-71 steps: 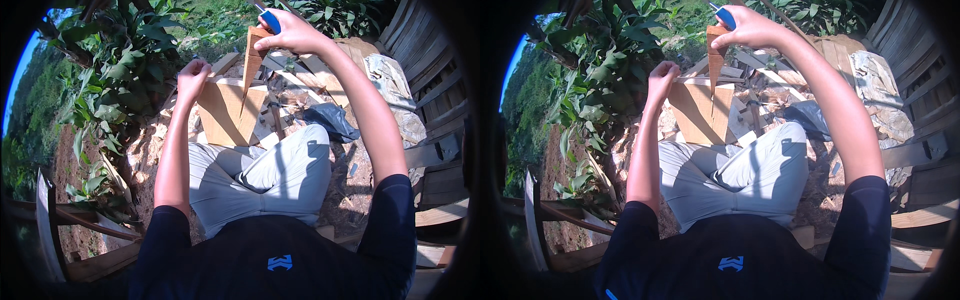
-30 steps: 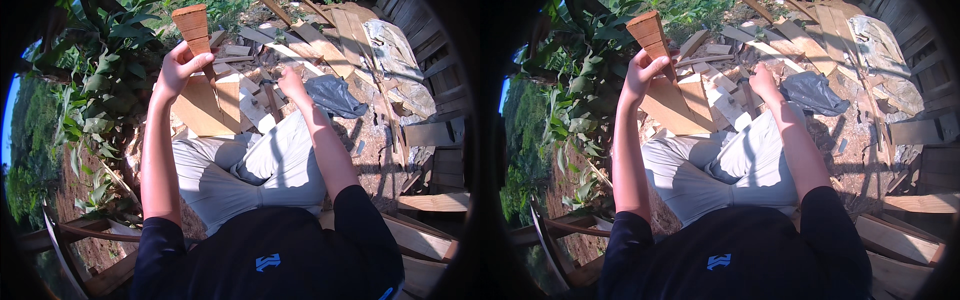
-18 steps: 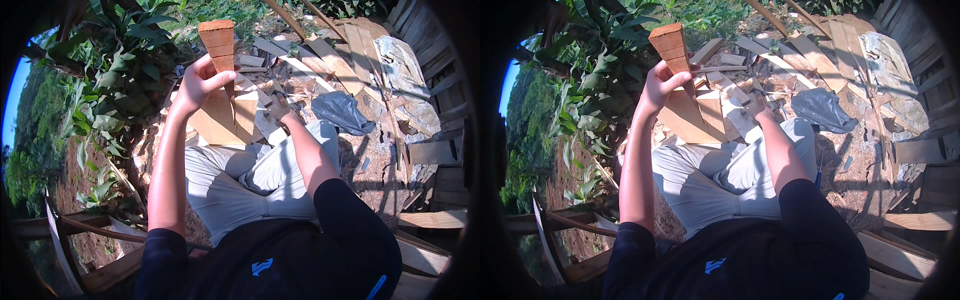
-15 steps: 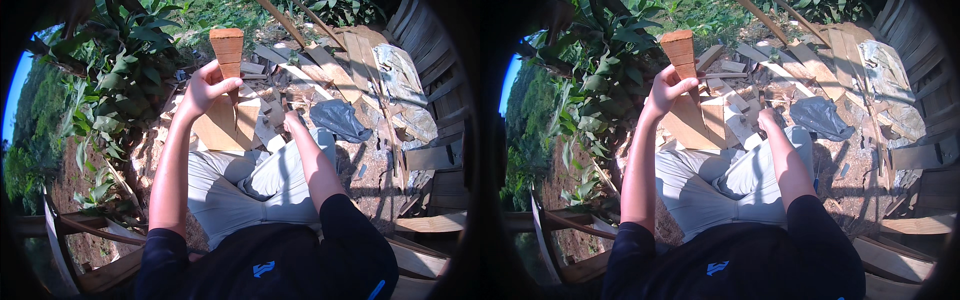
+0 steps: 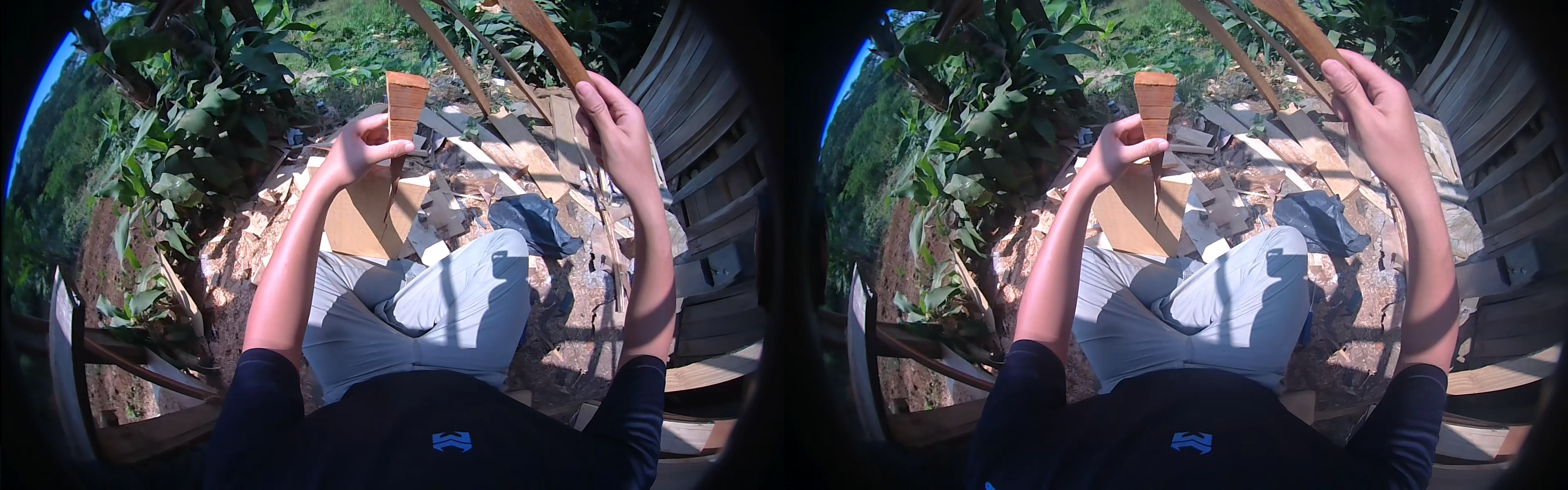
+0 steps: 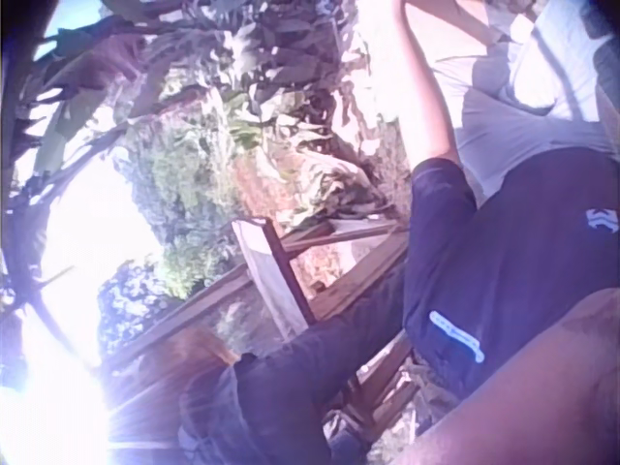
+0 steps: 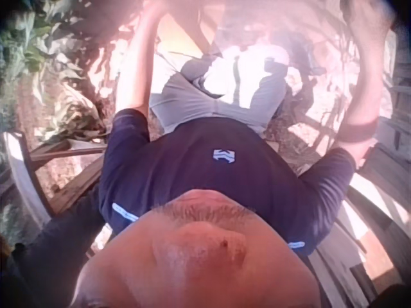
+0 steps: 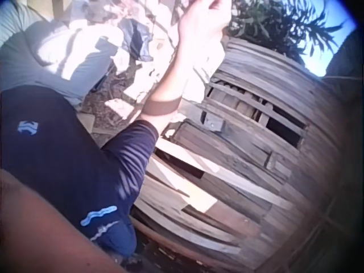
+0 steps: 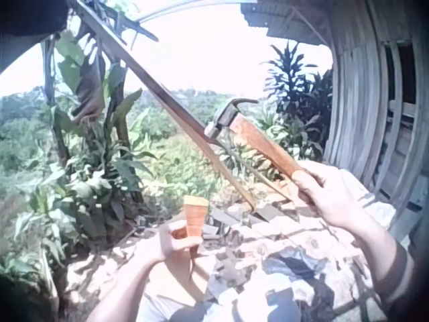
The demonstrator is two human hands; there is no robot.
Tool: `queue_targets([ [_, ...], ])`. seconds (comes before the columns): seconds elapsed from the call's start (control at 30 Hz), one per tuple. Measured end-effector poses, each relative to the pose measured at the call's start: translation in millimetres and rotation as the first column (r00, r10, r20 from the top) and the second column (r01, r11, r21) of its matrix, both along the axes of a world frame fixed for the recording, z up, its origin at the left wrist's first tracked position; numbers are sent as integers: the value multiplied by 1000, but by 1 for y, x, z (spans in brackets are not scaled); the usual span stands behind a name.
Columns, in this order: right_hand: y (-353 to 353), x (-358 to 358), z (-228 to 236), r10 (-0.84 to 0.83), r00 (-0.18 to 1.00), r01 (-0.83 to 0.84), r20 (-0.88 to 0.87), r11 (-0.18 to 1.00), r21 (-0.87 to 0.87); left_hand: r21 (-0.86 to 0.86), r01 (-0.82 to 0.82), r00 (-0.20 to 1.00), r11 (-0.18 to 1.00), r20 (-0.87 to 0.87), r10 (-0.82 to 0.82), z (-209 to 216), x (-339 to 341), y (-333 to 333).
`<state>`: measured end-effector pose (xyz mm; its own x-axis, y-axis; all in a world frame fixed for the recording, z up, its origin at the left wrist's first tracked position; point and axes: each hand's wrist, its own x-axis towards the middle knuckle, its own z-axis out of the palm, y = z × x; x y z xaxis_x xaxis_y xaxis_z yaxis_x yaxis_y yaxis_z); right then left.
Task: The person uses a mallet and a chisel to split a wooden board while sitting on the ground, then handles the resulting pieces.
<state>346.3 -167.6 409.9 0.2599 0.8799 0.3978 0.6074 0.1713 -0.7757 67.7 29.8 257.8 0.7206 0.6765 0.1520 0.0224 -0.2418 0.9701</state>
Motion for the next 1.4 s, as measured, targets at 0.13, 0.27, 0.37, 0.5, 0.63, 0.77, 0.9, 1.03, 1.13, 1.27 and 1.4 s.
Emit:
queue_targets([
  [0.13,-2,-30,2,28,996,-33,87,998,59,44,0,1000,999,1,0,-6,0,1],
  [0.27,-8,-30,-13,44,984,-2,172,972,-236,75,-8,998,997,-66,13,-8,-3,0],
  [0.37,-6,-19,-6,6,1000,-2,29,991,-134,80,-33,999,996,38,30,-8,-3,-6],
  [0.5,-12,-32,-20,-23,970,67,242,982,-174,48,-25,999,999,49,23,-10,-6,-8],
  [0.63,-12,-33,-4,-67,963,109,262,983,-149,88,0,998,996,70,-6,-16,-7,-5],
  [0.77,-15,-39,-23,-65,977,93,206,987,-131,72,18,999,997,47,-22,-20,-7,-2],
  [0.9,-17,-30,-18,-60,980,94,190,980,-174,106,16,1000,994,6,-17,-19,-10,-5],
  [1.03,-19,-37,-34,-63,977,87,202,990,-108,96,28,1000,995,8,-29,-19,-10,-4],
  [1.13,-16,-35,-39,-41,977,80,210,980,-183,121,28,1000,992,0,-28,-21,-11,-2],
  [1.27,-3,-29,-33,-29,999,34,41,990,-134,87,27,999,996,20,-29,-22,-9,-1],
  [1.4,-12,-30,-36,-57,983,92,176,975,-200,93,22,999,995,-46,-18,-11,-10,-13],
])
